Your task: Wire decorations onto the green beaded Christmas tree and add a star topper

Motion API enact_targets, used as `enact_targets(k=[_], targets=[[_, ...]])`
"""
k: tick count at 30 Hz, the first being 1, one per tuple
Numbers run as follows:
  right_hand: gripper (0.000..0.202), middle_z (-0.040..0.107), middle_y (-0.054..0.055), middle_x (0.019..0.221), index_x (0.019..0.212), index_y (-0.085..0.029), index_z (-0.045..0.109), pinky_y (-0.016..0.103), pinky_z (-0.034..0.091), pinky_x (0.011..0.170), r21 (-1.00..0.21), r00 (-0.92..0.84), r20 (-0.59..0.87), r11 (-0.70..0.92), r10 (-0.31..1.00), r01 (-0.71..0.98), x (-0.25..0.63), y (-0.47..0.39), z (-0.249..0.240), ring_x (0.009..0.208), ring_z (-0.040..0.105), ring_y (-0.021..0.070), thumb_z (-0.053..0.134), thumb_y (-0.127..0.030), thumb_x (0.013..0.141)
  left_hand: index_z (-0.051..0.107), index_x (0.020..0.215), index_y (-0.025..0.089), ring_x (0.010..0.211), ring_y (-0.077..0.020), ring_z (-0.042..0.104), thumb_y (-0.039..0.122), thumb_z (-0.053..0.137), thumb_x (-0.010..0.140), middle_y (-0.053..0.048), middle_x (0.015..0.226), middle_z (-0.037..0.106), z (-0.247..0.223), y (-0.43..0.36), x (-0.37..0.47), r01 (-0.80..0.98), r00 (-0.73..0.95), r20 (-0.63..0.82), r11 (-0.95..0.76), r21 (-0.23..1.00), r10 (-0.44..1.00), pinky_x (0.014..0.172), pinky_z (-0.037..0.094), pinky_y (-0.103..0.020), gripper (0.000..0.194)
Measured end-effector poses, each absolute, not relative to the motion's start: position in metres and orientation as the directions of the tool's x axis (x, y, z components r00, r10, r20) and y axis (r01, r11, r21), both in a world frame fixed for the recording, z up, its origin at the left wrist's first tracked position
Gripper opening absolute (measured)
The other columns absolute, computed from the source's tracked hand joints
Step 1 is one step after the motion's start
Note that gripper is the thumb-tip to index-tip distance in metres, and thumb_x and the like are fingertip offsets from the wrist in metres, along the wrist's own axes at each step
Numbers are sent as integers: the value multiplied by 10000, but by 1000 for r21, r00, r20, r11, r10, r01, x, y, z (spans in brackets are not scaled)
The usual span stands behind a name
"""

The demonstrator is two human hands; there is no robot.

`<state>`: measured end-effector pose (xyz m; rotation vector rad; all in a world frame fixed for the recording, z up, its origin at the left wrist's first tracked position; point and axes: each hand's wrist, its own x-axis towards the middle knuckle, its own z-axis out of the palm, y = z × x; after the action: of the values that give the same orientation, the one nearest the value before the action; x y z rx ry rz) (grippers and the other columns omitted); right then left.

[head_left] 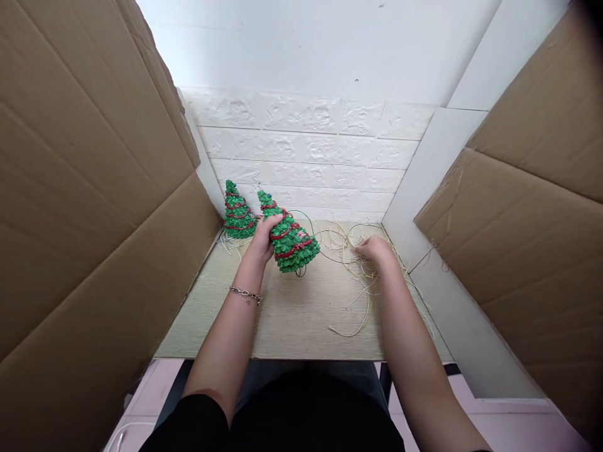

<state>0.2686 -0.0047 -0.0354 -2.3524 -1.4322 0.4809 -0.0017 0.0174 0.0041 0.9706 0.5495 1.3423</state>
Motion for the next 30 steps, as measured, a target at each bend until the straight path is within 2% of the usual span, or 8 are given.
enact_targets(k=[2,6,9,12,14,17,24,30], targets=[[120,624,70,663,611,-181,637,270,394,589,-447,446,-154,-465,882,764,271,-5,-36,665,583,188,710,-273,589,590,723,125,600,-147,597,344,684,549,-18,647,615,5,19,-4,-593,174,178,-41,804,969,621,503,-283,294],[75,598,53,650,582,-168,603,249,372,583,-526,462,-55,-419,885,740,271,-5,-32,686,564,174,658,-192,628,606,747,133,641,-182,631,328,651,571,-19,660,625,8,20,-7,-644,166,192,-41,764,967,659,525,-322,266],[150,517,-4,573,606,-168,549,211,333,510,-706,420,8,-292,907,645,272,-7,-26,544,474,97,560,-240,737,607,746,140,638,-181,633,317,649,571,-14,659,627,8,18,-7,-664,165,193,-36,747,967,664,532,-327,253],[143,475,-44,547,644,-174,502,179,297,430,-985,324,17,-40,946,166,273,-11,-16,432,370,48,551,-269,739,610,751,143,644,-180,633,317,648,571,-13,660,629,9,17,-7,-678,178,192,-21,735,965,664,535,-325,254],[150,511,-51,565,686,-178,510,158,312,414,-985,229,18,56,973,-164,271,-14,-10,419,380,35,621,-277,674,614,757,141,645,-178,633,318,649,569,-14,669,633,9,16,-7,-683,187,194,-15,730,963,664,535,-320,260],[233,548,-54,562,708,-180,528,141,335,404,-925,137,40,89,990,-370,266,-17,-3,408,398,25,703,-280,590,618,759,135,637,-171,630,316,653,566,-17,694,644,10,16,-7,-683,188,203,-21,730,961,667,534,-314,267],[285,513,-69,489,642,-166,526,136,303,377,-917,-49,69,45,996,-396,262,-21,-6,373,383,14,761,-284,532,620,775,134,667,-181,638,298,646,575,-22,695,647,9,16,-7,-656,177,184,-23,754,967,684,529,-321,260],[295,592,-33,609,639,-156,531,156,364,415,-949,-136,81,35,987,-312,262,-20,-9,419,454,24,766,-302,537,611,789,133,706,-199,643,293,661,548,-25,704,645,10,14,-5,-661,204,180,0,750,962,699,526,-333,294]])
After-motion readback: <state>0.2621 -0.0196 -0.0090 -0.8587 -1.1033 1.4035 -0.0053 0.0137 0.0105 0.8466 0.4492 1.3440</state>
